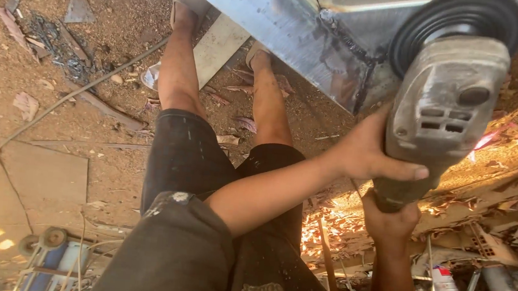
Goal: Using an angle grinder to smooth out welded joints on a metal frame structure.
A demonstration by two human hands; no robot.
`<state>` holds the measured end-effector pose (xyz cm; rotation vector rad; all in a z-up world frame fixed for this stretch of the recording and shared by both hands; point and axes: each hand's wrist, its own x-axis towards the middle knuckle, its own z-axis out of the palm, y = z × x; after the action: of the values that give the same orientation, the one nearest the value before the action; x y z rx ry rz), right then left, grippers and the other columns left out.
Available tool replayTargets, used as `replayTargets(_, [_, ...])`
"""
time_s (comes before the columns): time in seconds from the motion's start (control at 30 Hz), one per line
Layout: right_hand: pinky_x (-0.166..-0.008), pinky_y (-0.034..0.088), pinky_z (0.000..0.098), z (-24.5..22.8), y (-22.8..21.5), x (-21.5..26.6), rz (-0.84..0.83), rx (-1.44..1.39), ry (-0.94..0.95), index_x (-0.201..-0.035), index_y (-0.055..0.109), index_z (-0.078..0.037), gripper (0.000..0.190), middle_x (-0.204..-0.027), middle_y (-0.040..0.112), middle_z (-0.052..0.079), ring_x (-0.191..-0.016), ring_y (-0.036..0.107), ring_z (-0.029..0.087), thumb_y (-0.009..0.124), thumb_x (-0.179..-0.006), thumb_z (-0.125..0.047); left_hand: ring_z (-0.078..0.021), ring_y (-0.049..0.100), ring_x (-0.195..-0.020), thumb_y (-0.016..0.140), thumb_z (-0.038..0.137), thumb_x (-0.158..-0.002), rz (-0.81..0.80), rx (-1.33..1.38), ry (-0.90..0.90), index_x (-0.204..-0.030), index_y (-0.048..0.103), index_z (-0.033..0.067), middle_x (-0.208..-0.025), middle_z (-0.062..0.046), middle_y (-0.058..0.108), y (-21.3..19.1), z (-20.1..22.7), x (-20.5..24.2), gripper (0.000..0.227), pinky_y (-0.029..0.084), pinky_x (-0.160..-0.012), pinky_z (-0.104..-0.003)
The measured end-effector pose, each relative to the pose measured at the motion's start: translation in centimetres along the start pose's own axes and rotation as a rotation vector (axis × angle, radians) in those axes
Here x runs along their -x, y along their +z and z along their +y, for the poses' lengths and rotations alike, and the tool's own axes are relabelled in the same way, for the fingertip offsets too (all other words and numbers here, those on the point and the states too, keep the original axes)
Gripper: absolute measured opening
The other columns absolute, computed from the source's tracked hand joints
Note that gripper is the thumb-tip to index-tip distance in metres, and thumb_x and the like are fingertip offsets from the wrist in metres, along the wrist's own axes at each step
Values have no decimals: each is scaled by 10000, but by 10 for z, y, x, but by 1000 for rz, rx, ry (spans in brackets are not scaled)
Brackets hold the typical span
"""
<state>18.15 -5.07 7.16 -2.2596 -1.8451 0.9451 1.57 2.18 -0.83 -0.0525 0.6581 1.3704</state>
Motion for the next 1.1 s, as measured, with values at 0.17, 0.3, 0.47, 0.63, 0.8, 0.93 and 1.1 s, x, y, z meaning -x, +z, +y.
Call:
replayTargets(0.17, [-612,490,365,37,-14,22,-38,81,-49,-965,714,35,340,-824,678,242,-811,714,432,840,-649,40,-247,626,-1189,998,203,-621,79,-10,-67,-1368,549,25,-1247,-149,659,-1,2,26,890,521,-1071,-476])
replayTargets(0.3, [-773,528,474,50,-29,28,-19,339,327,-1036,721,-132,351,-927,727,112,-934,727,343,900,-738,-176,-337,616,-1162,985,259,-551,110,-45,-119,-1343,523,-40,-1200,-239,642,24,4,0,964,497,-1082,-551])
replayTargets(0.47, [-797,533,499,57,-30,51,-64,345,349,-1013,708,-120,380,-907,721,138,-934,719,385,901,-690,-179,-267,601,-1189,974,240,-597,106,-37,-158,-1352,546,-1,-1229,-177,646,16,-15,38,902,489,-1085,-499])
replayTargets(0.63, [-763,513,424,71,-27,49,-39,129,62,-1033,720,-7,398,-909,695,238,-955,717,423,844,-655,11,-215,611,-1228,997,219,-617,77,-41,-135,-1380,561,54,-1267,-113,655,17,-6,28,894,506,-1101,-449])
replayTargets(0.8, [-643,506,414,75,-15,54,-48,-42,121,-946,729,18,274,-812,691,202,-742,691,275,802,-687,74,-221,608,-1252,1005,280,-606,44,-93,-133,-1397,541,77,-1301,-114,646,13,0,26,940,499,-1121,-457])
replayTargets(0.93, [-701,505,405,78,-31,49,-109,100,244,-968,714,12,350,-844,700,215,-830,717,352,862,-653,-19,-190,642,-1120,981,133,-612,98,-58,-135,-1287,627,31,-1178,-115,698,12,-26,31,769,533,-1023,-401])
replayTargets(1.1, [-558,498,314,44,-35,-21,-43,198,11,-1076,716,151,294,-863,689,159,-676,625,219,838,-815,90,-343,656,-1276,777,534,-537,-89,-281,-394,-1491,304,36,-1439,-189,558,47,25,-43,1176,682,-1018,-436])
